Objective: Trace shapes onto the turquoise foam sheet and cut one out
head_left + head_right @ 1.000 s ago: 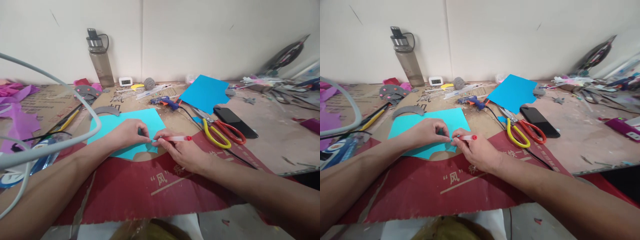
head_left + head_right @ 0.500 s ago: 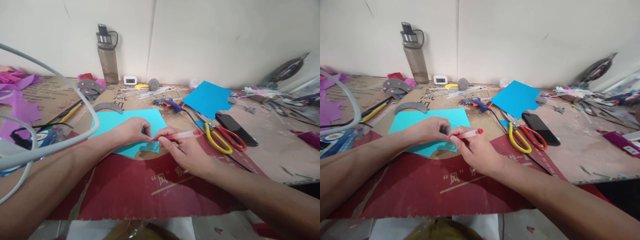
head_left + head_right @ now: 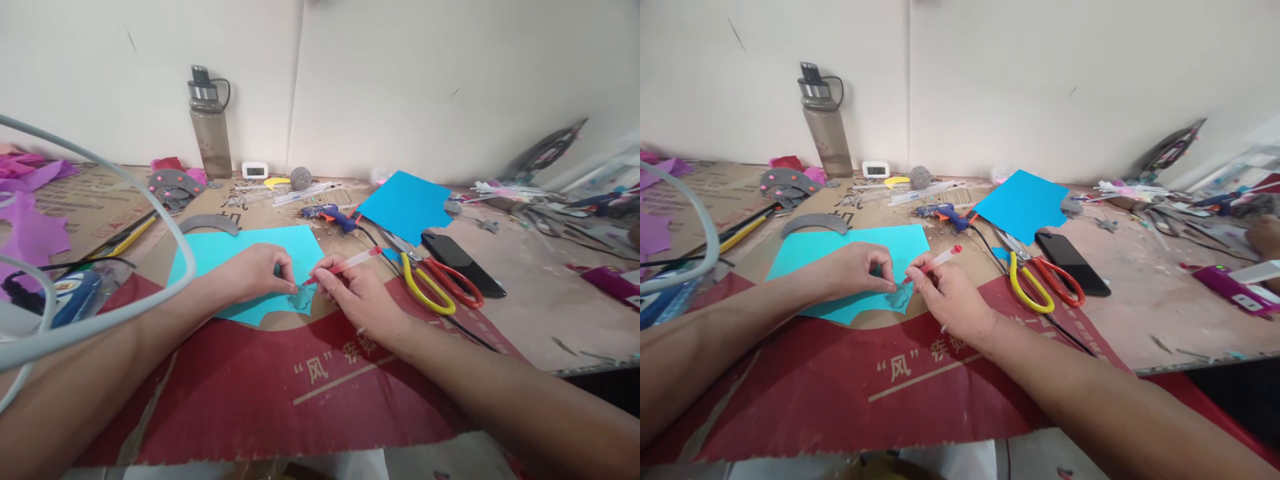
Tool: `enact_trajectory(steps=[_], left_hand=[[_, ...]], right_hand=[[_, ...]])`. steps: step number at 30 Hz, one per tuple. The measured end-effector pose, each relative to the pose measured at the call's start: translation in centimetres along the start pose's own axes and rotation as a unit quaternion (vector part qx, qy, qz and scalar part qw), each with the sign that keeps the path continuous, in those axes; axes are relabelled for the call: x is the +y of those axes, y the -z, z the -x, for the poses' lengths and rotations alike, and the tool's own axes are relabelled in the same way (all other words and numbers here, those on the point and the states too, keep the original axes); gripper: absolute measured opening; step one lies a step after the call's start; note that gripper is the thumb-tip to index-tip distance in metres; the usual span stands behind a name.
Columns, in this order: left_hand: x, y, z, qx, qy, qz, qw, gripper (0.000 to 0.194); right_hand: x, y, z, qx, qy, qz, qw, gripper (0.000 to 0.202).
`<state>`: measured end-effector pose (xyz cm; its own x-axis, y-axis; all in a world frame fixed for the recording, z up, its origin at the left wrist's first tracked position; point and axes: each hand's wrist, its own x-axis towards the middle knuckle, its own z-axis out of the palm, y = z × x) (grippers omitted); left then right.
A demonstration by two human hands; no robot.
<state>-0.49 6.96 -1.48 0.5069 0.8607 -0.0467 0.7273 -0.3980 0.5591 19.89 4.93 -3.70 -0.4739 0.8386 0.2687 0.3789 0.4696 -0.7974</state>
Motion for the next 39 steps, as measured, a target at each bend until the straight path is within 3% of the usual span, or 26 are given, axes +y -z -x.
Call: enact_trajectory(steps=[9, 17, 30, 39], left_hand=[[0.2, 0.0, 0.1, 0.005, 0.006, -0.017, 1.000, 0.013], [0.3, 0.1, 0.2, 0.008, 0.006, -0.012, 1.000, 0.011], [0.3, 0.0, 0.2, 0.005, 0.007, -0.003, 1.000, 0.010], [0.5, 0.0, 0.0, -0.009, 0.034, -0.007, 0.999, 0.009]], right_hand=[[0.5, -0.1, -0.2, 0.009, -0.005, -0.060, 0.998, 0.028], [0.8, -0.4, -0.3, 0.000, 0.048, 0.015, 0.999, 0.009], [0.9, -1.2, -0.3, -0.015, 0.045, 0.069, 0.997, 0.020], [1.1, -1.3, -0.2, -0.020, 0.035, 0.046, 0.998, 0.020]])
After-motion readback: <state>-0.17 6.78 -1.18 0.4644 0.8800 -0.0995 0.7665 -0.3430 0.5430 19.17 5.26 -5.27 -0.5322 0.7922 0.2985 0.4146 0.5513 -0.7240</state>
